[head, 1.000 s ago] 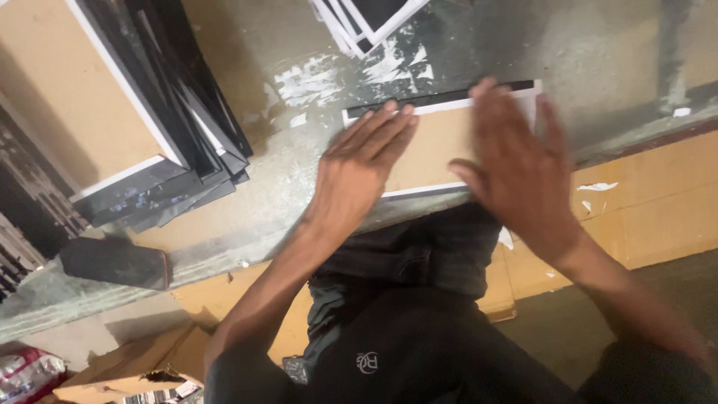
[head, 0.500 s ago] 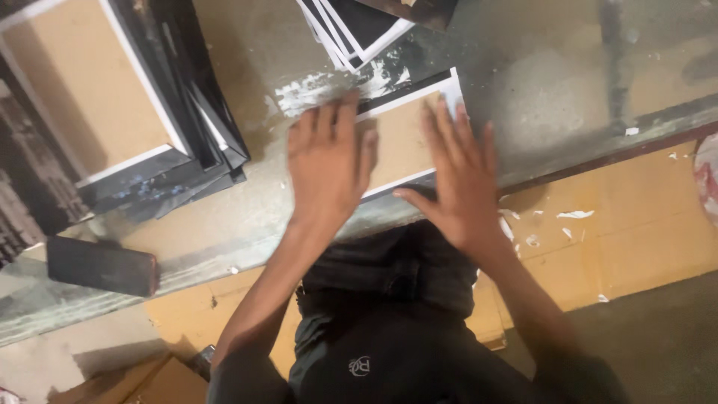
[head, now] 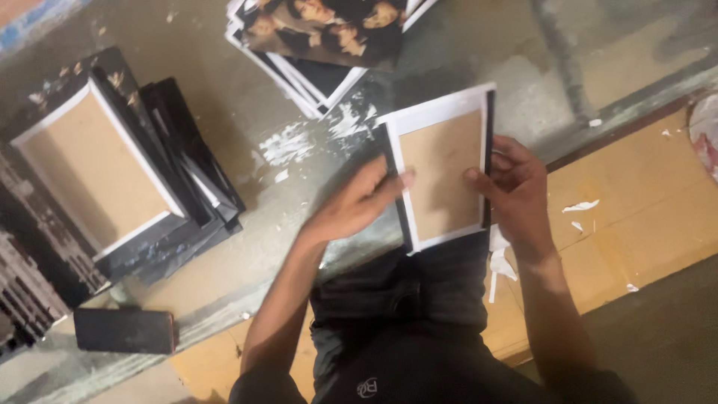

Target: The person assembles photo frames by hand, placing a backing board into a frame and pressing the edges to secure it. They handle multiple frames sequentially, picking up a new frame, inserting the board, and smoothing the edges before moving to the next one.

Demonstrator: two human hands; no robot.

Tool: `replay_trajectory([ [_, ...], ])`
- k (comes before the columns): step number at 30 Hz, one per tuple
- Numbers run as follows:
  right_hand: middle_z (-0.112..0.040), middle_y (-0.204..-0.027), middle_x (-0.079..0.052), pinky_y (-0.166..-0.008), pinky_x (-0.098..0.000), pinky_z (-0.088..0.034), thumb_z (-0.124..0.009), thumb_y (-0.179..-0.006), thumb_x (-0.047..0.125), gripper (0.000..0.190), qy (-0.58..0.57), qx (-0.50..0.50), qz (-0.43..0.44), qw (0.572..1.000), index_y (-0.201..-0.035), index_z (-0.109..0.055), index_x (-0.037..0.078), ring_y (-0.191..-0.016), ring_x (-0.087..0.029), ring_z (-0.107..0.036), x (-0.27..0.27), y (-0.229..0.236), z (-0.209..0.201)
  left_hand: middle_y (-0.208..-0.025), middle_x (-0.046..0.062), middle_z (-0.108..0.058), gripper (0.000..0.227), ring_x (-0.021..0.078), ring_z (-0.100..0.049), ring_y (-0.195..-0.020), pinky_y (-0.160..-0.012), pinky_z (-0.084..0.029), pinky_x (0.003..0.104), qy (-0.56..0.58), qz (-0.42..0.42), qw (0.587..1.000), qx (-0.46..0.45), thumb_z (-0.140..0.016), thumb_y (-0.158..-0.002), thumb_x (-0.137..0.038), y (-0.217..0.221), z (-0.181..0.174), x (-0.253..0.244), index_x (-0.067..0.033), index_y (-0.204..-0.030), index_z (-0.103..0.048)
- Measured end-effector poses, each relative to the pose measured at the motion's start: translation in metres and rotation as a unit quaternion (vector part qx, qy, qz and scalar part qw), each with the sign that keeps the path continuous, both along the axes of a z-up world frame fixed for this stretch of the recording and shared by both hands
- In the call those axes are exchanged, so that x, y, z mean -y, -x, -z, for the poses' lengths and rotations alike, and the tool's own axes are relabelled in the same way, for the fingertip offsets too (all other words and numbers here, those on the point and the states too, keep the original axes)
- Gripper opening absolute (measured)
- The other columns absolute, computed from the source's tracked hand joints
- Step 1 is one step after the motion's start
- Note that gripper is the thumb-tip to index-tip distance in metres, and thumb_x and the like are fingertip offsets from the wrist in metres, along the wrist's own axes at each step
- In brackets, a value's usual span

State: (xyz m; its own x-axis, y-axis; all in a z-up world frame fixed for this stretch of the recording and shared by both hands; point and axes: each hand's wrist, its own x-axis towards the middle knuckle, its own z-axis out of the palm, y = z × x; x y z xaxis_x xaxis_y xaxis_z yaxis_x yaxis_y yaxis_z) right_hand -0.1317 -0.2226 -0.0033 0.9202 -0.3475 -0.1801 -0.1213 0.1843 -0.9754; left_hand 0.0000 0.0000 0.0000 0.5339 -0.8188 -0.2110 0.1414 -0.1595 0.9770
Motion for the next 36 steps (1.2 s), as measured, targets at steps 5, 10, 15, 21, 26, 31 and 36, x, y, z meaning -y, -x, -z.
replay_trajectory([
  [5, -0.073, -0.093, -0.005, -0.074, -0.0253, -0.054, -0.053, -0.116, 0.021, 0.032, 0.041, -0.064, 0.022, 0.997, -0.118, -0.071, -0.005, -0.080, -0.011, -0.065, 0.041, 0.000, 0.005, -0.115, 0.008, -0.070, 0.044, 0.0147, -0.060, -0.109, -0.099, -0.049, 0.034, 0.014, -0.058, 0.997, -0.055, -0.048, -0.112, -0.035, 0.003, 0.014, 0.030, 0.0013, -0.131, -0.063],
  [10, -0.074, -0.093, -0.004, -0.077, -0.0254, -0.058, -0.056, -0.111, 0.020, 0.030, -0.042, -0.041, -0.001, 0.998, -0.106, -0.072, -0.004, -0.082, -0.010, -0.070, 0.060, -0.017, 0.005, -0.115, 0.006, -0.072, 0.044, 0.0124, -0.061, -0.110, -0.100, -0.049, 0.030, 0.032, -0.049, 0.997, -0.054, -0.046, -0.113, -0.035, 0.004, 0.015, 0.042, 0.0009, -0.133, -0.063],
  [15, -0.076, -0.096, -0.007, -0.079, -0.0214, -0.053, -0.073, -0.100, 0.008, 0.015, -0.004, -0.031, 0.024, 0.999, -0.108, -0.074, -0.005, -0.084, -0.008, -0.068, 0.060, -0.026, 0.012, -0.113, 0.003, -0.071, 0.041, 0.0080, -0.061, -0.105, -0.095, -0.049, 0.026, 0.087, -0.178, 0.971, -0.132, -0.049, -0.114, -0.032, 0.014, 0.022, 0.057, 0.0028, -0.129, -0.064],
  [21, -0.076, -0.092, -0.006, -0.073, -0.0209, -0.051, -0.074, -0.102, 0.008, 0.012, -0.026, -0.053, 0.027, 0.998, -0.105, -0.074, -0.004, -0.079, -0.006, -0.066, 0.065, -0.023, 0.020, -0.093, 0.002, -0.075, 0.032, 0.0071, -0.063, -0.082, -0.078, -0.051, 0.025, 0.063, -0.277, 0.934, -0.215, -0.066, -0.103, -0.029, 0.014, 0.016, 0.066, 0.0006, -0.108, -0.076],
  [26, -0.076, -0.100, -0.006, -0.079, -0.0235, -0.056, -0.073, -0.098, 0.005, 0.018, -0.016, -0.056, -0.072, 0.996, -0.115, -0.074, -0.001, -0.088, -0.009, -0.070, 0.084, -0.020, 0.017, -0.080, 0.000, -0.063, 0.019, 0.0067, -0.045, -0.069, -0.061, -0.035, 0.025, 0.005, -0.283, 0.936, -0.212, -0.076, -0.095, -0.016, 0.004, 0.018, 0.066, 0.0007, -0.105, -0.080],
  [31, -0.077, -0.106, -0.007, -0.086, -0.0269, -0.060, -0.074, -0.090, 0.001, 0.025, 0.058, -0.044, -0.112, 0.991, -0.115, -0.073, 0.001, -0.096, -0.012, -0.072, 0.092, -0.027, -0.005, -0.091, 0.005, -0.079, 0.013, 0.0096, -0.070, -0.081, -0.075, -0.055, 0.023, 0.029, -0.221, 0.966, -0.128, -0.077, -0.093, -0.009, -0.007, 0.009, 0.073, -0.0006, -0.103, -0.079],
  [36, -0.078, -0.083, -0.009, -0.081, -0.0400, -0.051, -0.067, -0.080, -0.015, 0.034, 0.519, 0.043, -0.083, 0.850, -0.106, -0.082, 0.002, -0.095, -0.029, -0.060, 0.086, -0.031, -0.007, -0.109, 0.010, -0.077, 0.016, 0.0277, -0.072, -0.105, -0.088, -0.056, 0.035, -0.102, -0.095, 0.919, 0.368, -0.074, -0.091, -0.004, -0.028, 0.004, 0.061, -0.0052, -0.106, -0.078],
])
